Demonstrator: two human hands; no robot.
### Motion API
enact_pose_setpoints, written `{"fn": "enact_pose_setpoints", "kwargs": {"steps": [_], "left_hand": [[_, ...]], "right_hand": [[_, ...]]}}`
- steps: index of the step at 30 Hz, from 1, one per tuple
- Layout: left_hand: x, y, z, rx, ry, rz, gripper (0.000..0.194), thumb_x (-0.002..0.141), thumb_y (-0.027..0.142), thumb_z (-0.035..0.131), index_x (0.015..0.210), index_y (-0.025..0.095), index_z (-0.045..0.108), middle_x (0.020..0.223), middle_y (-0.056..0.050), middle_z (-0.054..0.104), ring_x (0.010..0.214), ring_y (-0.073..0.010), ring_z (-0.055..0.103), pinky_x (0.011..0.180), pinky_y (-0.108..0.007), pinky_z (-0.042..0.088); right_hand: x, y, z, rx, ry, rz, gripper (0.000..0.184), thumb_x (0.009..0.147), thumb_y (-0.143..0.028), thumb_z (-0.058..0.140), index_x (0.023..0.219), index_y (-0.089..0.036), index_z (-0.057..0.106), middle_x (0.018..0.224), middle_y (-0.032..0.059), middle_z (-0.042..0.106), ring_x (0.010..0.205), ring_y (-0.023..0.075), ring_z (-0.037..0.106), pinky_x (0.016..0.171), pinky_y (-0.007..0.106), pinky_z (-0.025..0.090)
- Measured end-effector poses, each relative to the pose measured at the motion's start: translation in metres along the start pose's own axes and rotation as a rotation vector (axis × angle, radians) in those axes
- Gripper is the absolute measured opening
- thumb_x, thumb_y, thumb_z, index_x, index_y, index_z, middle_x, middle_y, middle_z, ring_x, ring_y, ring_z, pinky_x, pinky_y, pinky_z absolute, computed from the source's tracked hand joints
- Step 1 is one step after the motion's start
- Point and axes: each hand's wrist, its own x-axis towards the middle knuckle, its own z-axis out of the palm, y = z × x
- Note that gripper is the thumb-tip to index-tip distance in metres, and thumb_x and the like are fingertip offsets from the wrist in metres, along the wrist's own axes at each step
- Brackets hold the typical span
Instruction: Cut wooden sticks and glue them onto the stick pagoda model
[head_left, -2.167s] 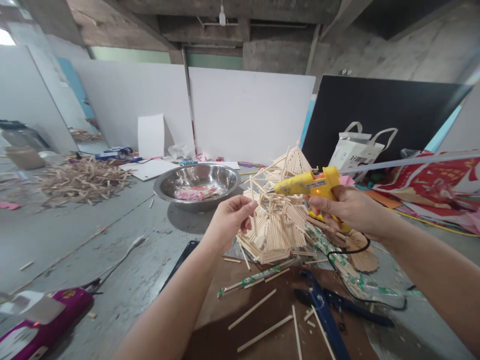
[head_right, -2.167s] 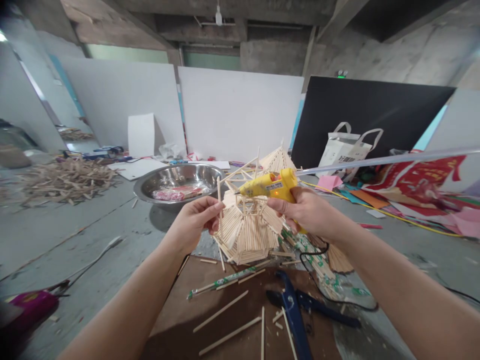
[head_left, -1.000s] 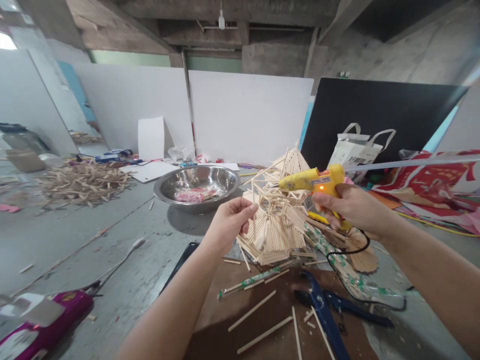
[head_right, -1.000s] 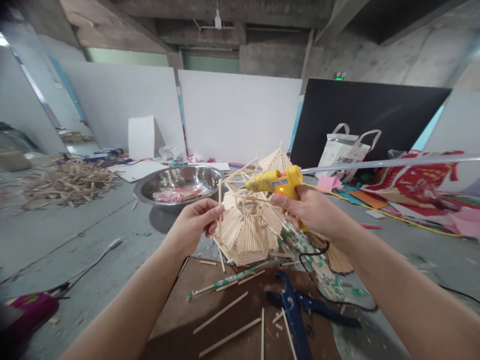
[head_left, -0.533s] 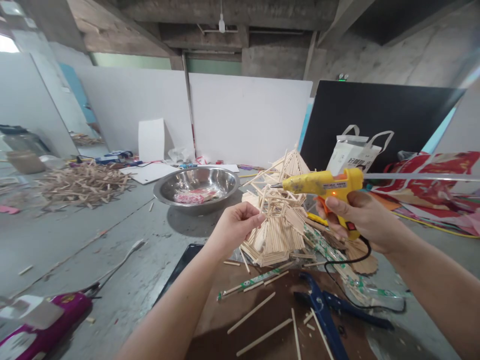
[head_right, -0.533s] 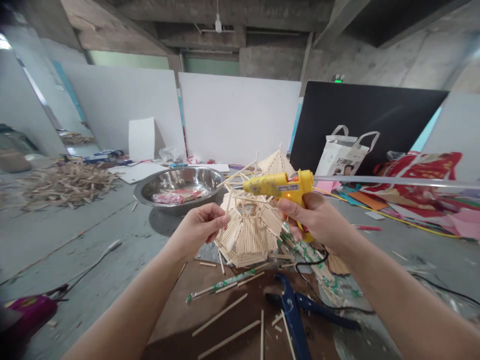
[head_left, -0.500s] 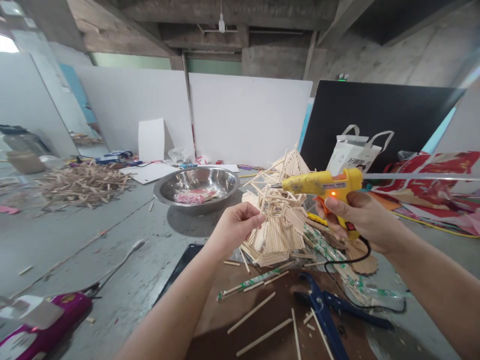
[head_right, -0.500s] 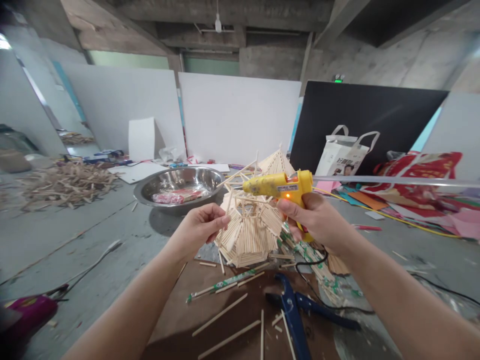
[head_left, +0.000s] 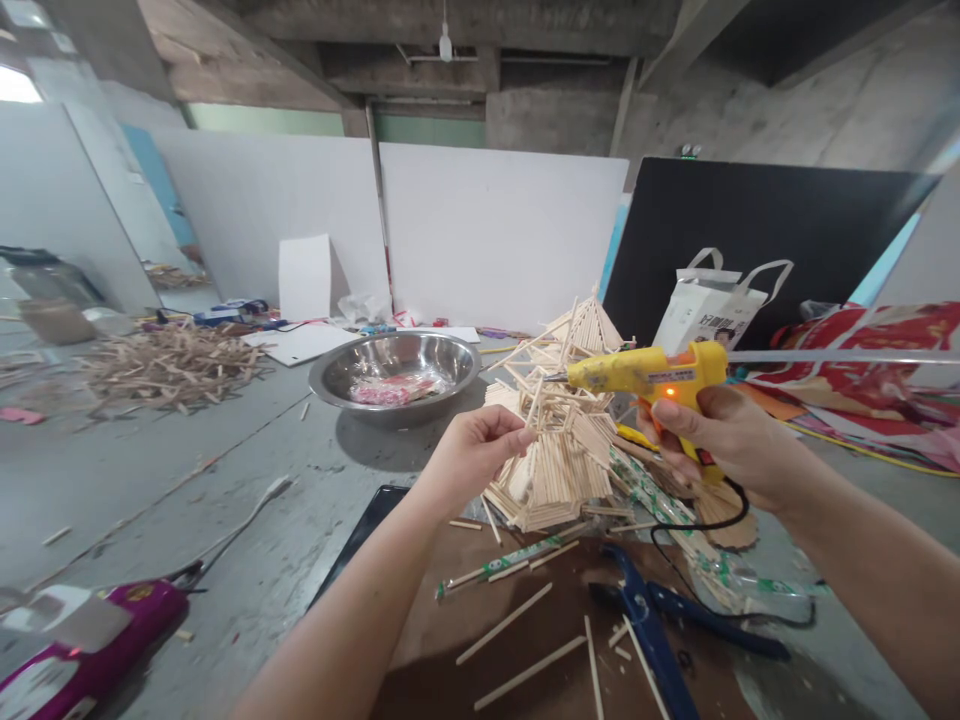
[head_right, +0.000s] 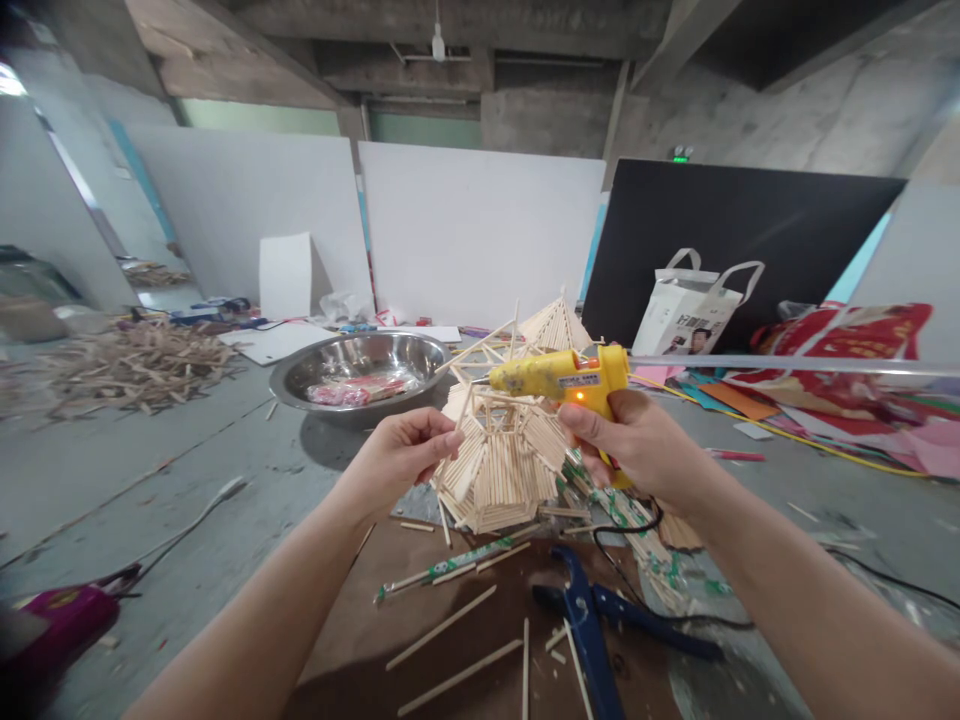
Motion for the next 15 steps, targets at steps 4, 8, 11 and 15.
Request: {"fn": "enact_pose_setpoints", "kwargs": {"steps": [4, 8, 11, 15], "left_hand": [[-0.0001, -0.0004, 0.0004, 0.023, 0.009, 0.022, 0.021, 0.064, 0.035, 0.056, 0.062, 0.015, 0.052, 0.049, 0.003, 0.043, 0.039, -0.002, 0.031, 0.036, -0.016, 0.021], [0.0001, -0.0015, 0.0005, 0.037, 0.02, 0.049, 0.02, 0.064, 0.034, 0.056, 0.062, 0.015, 0.053, 0.049, 0.003, 0.044, 0.039, -0.002, 0.03, 0.037, -0.016, 0.022], [0.0003, -0.0024, 0.0001, 0.05, 0.011, 0.057, 0.02, 0.065, 0.034, 0.055, 0.063, 0.015, 0.053, 0.05, 0.003, 0.044, 0.039, -0.0019, 0.03, 0.038, -0.016, 0.022], [0.0004, -0.0028, 0.0, 0.056, 0.008, 0.056, 0.02, 0.066, 0.035, 0.055, 0.063, 0.015, 0.052, 0.052, 0.003, 0.044, 0.04, -0.0019, 0.031, 0.038, -0.017, 0.022]], "right_hand": [[0.0014, 0.0003, 0.0003, 0.009, 0.007, -0.008, 0.029, 0.066, -0.048, 0.051, 0.064, -0.019, 0.048, 0.05, -0.0032, 0.044, 0.031, 0.0062, 0.038, 0.031, 0.022, 0.027], [0.0023, 0.0011, 0.0, -0.004, 0.009, -0.012, 0.03, 0.066, -0.048, 0.051, 0.062, -0.019, 0.047, 0.048, -0.0036, 0.043, 0.031, 0.0057, 0.037, 0.031, 0.022, 0.027], [0.002, 0.0025, -0.0012, -0.009, 0.014, -0.005, 0.03, 0.067, -0.048, 0.05, 0.06, -0.019, 0.047, 0.048, -0.0036, 0.043, 0.032, 0.0058, 0.038, 0.032, 0.022, 0.029], [0.0017, 0.0032, -0.0023, -0.012, 0.011, -0.002, 0.029, 0.068, -0.048, 0.05, 0.062, -0.019, 0.047, 0.048, -0.0034, 0.044, 0.033, 0.0061, 0.038, 0.033, 0.022, 0.029]]}}
